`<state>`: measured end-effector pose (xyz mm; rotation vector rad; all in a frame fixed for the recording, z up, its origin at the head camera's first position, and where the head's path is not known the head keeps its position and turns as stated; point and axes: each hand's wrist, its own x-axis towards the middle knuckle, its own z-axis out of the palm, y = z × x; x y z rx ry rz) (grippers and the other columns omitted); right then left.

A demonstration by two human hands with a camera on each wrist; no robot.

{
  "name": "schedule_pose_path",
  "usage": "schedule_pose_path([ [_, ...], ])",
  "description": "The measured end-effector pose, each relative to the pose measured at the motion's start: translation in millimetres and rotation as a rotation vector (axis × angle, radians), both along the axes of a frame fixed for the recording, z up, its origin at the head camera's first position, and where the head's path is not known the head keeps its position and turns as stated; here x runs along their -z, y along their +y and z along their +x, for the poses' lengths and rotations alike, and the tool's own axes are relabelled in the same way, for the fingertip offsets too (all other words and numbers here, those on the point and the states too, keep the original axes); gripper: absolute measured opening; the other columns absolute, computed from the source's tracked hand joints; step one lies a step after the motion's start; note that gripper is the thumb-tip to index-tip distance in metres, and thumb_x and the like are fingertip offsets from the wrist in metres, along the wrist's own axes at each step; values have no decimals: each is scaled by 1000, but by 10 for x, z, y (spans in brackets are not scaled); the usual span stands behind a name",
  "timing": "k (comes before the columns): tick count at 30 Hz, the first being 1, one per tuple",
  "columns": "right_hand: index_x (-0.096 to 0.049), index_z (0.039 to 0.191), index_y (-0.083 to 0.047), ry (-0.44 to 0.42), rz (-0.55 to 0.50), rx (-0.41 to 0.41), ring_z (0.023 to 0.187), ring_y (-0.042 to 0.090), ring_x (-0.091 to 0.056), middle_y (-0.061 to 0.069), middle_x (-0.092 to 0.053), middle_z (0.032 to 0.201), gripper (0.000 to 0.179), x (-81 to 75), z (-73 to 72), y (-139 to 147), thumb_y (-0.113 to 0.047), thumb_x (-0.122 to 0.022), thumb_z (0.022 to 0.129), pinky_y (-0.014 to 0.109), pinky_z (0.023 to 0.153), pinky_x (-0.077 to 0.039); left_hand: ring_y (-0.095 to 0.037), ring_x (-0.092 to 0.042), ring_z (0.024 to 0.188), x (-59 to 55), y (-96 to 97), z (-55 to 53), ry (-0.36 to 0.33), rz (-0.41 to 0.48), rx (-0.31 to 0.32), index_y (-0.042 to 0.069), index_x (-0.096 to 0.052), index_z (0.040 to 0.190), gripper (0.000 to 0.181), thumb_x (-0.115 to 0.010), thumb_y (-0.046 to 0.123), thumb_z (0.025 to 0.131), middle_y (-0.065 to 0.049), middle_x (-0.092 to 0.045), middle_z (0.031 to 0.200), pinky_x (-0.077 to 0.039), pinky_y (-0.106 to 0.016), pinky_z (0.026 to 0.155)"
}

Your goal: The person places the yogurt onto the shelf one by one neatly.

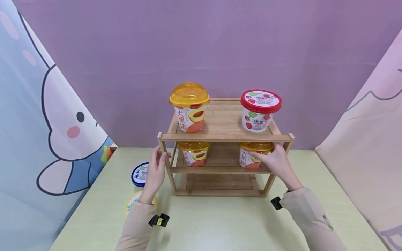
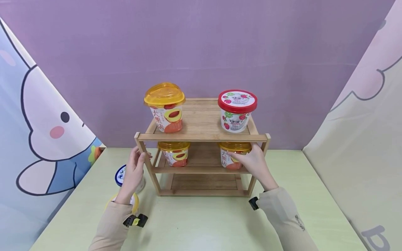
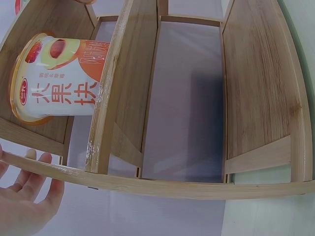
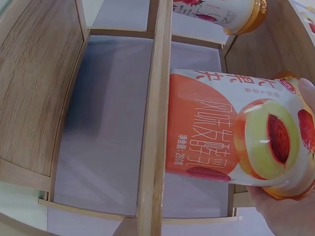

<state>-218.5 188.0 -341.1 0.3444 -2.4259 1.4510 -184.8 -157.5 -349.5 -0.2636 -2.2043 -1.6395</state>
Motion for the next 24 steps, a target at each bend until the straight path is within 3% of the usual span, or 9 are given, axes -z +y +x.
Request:
schedule_pose_path([
  [12,-20,136,-12,13,0,-71,112,31,-42,13,-35,130,82,-30,-102,13,-22,-73,73,51,90,-38,-39,-49,97,-4,3,5,-7,-3,-3,-1,-32,128,33,-34,9,96,-27,-50,101,-39,-50,85],
  [24,-19,136,-11,-50,-13,-91,115,34,-38,15,-33,131,82,-64,-122,-7,-16,-72,74,52,93,-34,-41,-48,99,9,-6,-10,-13,0,10,-2,-31,128,34,-33,9,96,-26,-49,101,-38,-52,86],
])
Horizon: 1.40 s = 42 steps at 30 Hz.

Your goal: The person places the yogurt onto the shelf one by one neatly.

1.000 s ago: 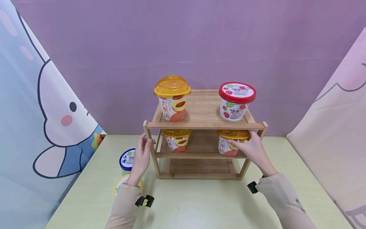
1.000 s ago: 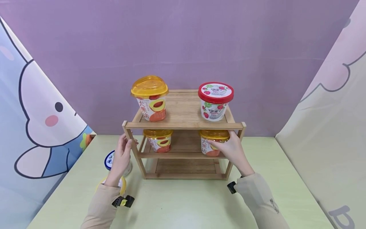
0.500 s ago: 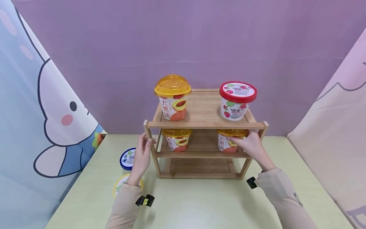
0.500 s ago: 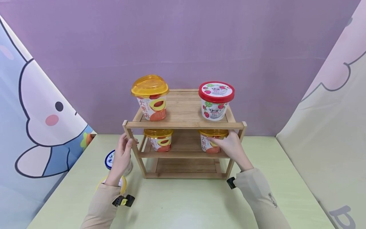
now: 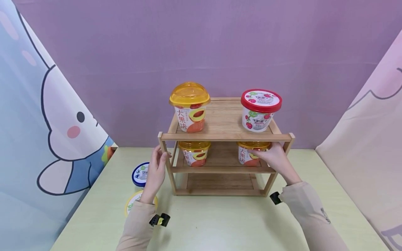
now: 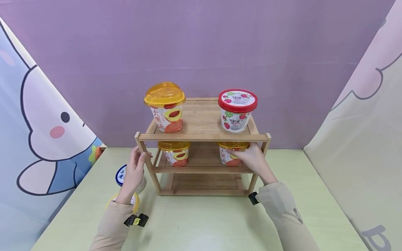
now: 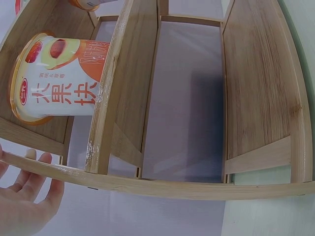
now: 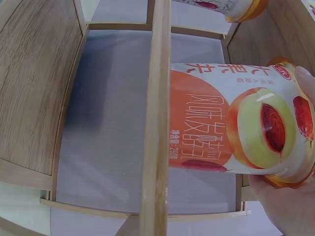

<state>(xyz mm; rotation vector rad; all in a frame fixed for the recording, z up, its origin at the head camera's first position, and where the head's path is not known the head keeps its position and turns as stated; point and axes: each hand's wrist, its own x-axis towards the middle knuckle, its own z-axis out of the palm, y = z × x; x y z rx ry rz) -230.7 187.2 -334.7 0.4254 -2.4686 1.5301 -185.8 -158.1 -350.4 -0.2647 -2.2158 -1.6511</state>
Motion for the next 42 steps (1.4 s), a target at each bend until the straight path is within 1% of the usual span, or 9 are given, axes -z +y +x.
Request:
schedule_pose_path([
  [2,-18,136,-11,-2,-2,-3,116,34,-38,16,-33,131,82,9,-12,2,-14,-72,74,52,93,-34,-41,-48,99,0,-3,3,0,3,0,-2,-31,129,34,-33,10,96,-26,-49,101,-38,-52,86],
  [5,-18,137,-12,4,0,-9,116,33,-38,15,-33,132,84,55,-50,21,-16,-72,74,52,93,-34,-41,-47,99,1,-6,6,-3,5,0,-1,-31,129,35,-33,10,96,-27,-49,102,-38,-52,87],
  [13,-18,138,-17,13,-2,10,114,30,-39,13,-34,131,85,89,-40,14,-23,-73,73,49,93,-36,-40,-48,99,8,-7,4,-9,1,-2,-1,-31,129,34,-33,11,96,-28,-48,102,-38,-52,87],
  [18,-18,139,-17,12,-8,6,115,31,-39,13,-35,132,85,82,-24,5,-23,-73,73,50,93,-34,-39,-48,99,4,-6,7,-1,-7,-7,0,-31,129,34,-33,11,96,-25,-49,101,-39,-52,86],
  [21,-18,139,-15,7,-15,1,117,32,-38,14,-34,133,84,74,-14,-3,-20,-72,75,51,94,-33,-39,-48,99,1,-6,8,6,-6,-7,0,-31,129,34,-33,10,96,-24,-50,101,-39,-52,86],
  [25,-17,139,-14,4,-32,1,119,34,-36,15,-32,134,83,77,9,-10,-16,-71,75,52,94,-33,-39,-49,99,-4,-2,11,11,-10,-5,-1,-31,129,34,-33,9,96,-24,-50,100,-39,-52,85],
  [28,-16,139,-15,6,-46,10,121,33,-34,14,-31,135,84,82,33,-14,-16,-71,76,52,95,-32,-38,-48,99,-7,1,16,11,-13,-4,0,-31,129,34,-33,10,96,-24,-50,101,-39,-52,85],
  [37,-14,141,-20,79,-58,47,128,34,-24,11,-26,140,82,132,117,-6,-20,-68,78,57,99,-19,-37,-49,99,-5,4,14,7,-12,-7,0,-31,129,34,-33,10,97,-26,-50,102,-39,-51,86],
  [42,-16,140,-11,123,-60,85,128,35,-23,13,-24,141,76,120,231,-28,-15,-64,81,53,101,-19,-37,-48,99,-2,6,10,7,-7,-5,0,-32,128,33,-33,10,96,-28,-49,103,-38,-52,87],
])
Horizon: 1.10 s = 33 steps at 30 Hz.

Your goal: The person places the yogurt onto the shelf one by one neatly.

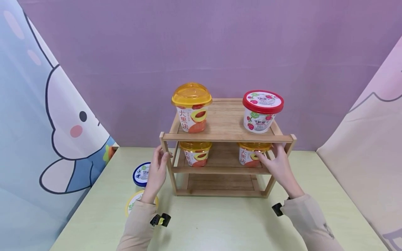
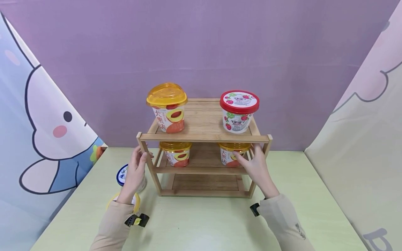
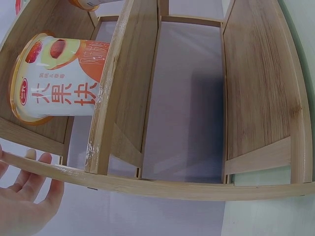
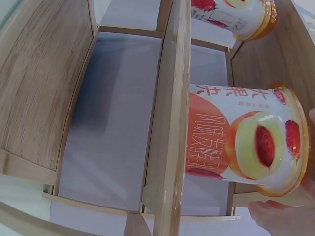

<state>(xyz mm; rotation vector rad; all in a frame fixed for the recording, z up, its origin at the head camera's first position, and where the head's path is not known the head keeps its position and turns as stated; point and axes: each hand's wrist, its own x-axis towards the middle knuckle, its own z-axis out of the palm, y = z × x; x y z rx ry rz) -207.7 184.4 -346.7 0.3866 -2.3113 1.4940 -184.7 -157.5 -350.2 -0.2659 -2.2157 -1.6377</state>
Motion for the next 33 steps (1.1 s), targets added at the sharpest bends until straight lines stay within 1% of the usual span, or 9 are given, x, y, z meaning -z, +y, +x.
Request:
schedule_pose_path([
  [5,-20,136,2,61,1,25,125,40,-25,21,-25,138,66,-51,160,-59,-4,-59,84,53,100,-21,-39,-48,98,11,-5,-18,6,12,5,-2,-32,127,33,-33,9,96,-28,-49,100,-39,-51,86],
  [8,-25,132,7,116,22,44,123,38,-29,23,-29,135,60,-25,220,-66,3,-58,82,49,100,-23,-41,-48,98,22,-13,-31,5,19,9,-2,-33,127,33,-33,8,96,-29,-49,100,-39,-51,86],
  [12,-33,128,6,160,37,99,122,18,-34,18,-36,132,54,92,257,-13,4,-59,81,29,100,-30,-41,-48,98,23,-17,-34,2,18,7,-2,-32,127,33,-33,9,96,-28,-49,100,-38,-51,86],
  [16,-40,123,4,210,2,149,111,-1,-42,13,-47,123,46,164,328,33,5,-58,81,11,91,-34,-41,-48,99,14,-11,-28,1,14,6,-2,-32,128,33,-33,10,96,-27,-49,101,-38,-51,87],
  [19,-45,118,6,293,-23,159,102,-4,-48,-3,-53,115,40,181,375,70,10,-56,80,9,86,-37,-42,-47,100,9,-8,-19,-3,14,6,-2,-32,128,34,-34,9,96,-27,-49,101,-38,-52,87],
  [22,-49,111,11,364,-63,141,96,-1,-53,-10,-56,107,33,175,410,124,16,-54,78,12,83,-40,-42,-48,99,12,-9,-19,-4,16,4,-2,-32,128,34,-34,9,96,-27,-49,101,-38,-52,87],
  [24,-50,106,14,393,-98,130,94,1,-55,-10,-58,104,28,160,430,164,17,-52,79,13,82,-41,-41,-48,99,13,-8,-22,-1,17,4,-2,-32,128,33,-34,9,96,-27,-49,100,-39,-51,87],
  [26,-51,102,16,405,-136,128,92,4,-57,-4,-61,100,22,139,447,202,17,-50,80,15,82,-42,-41,-48,98,15,-9,-26,4,21,5,-2,-33,127,33,-34,8,96,-27,-49,99,-39,-51,86],
  [33,-50,97,20,423,-198,160,86,4,-59,-6,-62,93,16,86,429,325,16,-47,82,15,79,-42,-42,-48,98,14,-8,-24,13,27,4,-3,-33,127,33,-34,7,96,-27,-50,98,-39,-50,86],
])
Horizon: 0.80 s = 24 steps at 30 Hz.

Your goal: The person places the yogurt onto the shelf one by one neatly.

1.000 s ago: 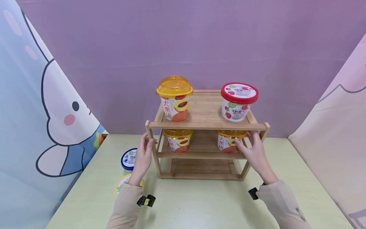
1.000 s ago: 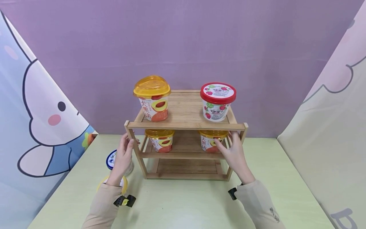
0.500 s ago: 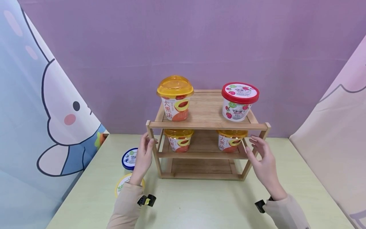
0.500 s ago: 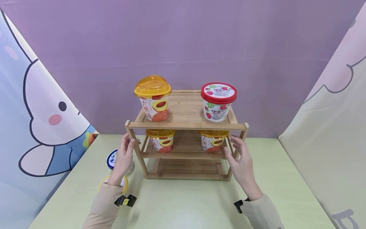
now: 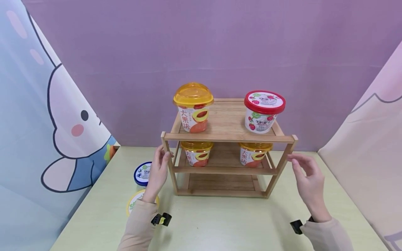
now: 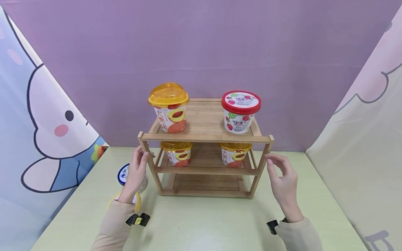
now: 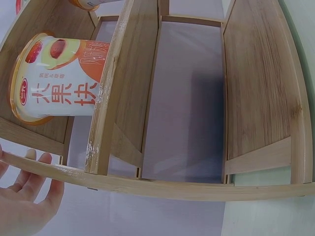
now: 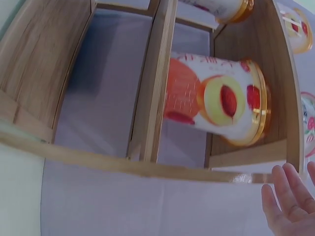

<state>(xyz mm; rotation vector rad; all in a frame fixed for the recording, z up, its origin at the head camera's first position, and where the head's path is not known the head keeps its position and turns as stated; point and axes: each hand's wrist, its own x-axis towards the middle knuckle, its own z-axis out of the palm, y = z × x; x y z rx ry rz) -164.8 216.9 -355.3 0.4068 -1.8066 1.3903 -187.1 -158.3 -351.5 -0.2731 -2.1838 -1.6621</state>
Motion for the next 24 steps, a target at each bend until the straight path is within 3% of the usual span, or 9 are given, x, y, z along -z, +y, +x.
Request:
schedule_pose_path([
  [8,-53,99,15,6,-143,-69,82,5,-60,-2,-63,88,18,35,-118,124,16,-46,82,13,77,-44,-41,-48,97,5,5,-4,12,3,-4,-2,-35,126,32,-35,7,96,-31,-49,98,-39,-49,85],
  [13,-54,101,10,-118,-107,24,78,2,-59,-8,-61,87,17,68,-183,151,10,-48,85,11,72,-44,-40,-49,96,4,6,-6,21,0,-7,-2,-35,126,31,-35,6,95,-30,-49,98,-39,-49,84],
  [16,-54,102,6,-188,-106,35,77,2,-59,-8,-59,87,17,87,-222,157,5,-48,87,12,71,-45,-39,-49,95,14,4,-10,31,-1,-11,-3,-35,125,31,-35,6,95,-29,-50,97,-39,-47,84],
  [24,-56,104,-8,-264,-144,-95,82,3,-58,-7,-61,89,17,115,-274,153,-5,-44,92,13,70,-46,-36,-49,95,24,2,-12,28,5,-12,-3,-35,126,32,-35,6,95,-26,-50,96,-39,-43,85],
])
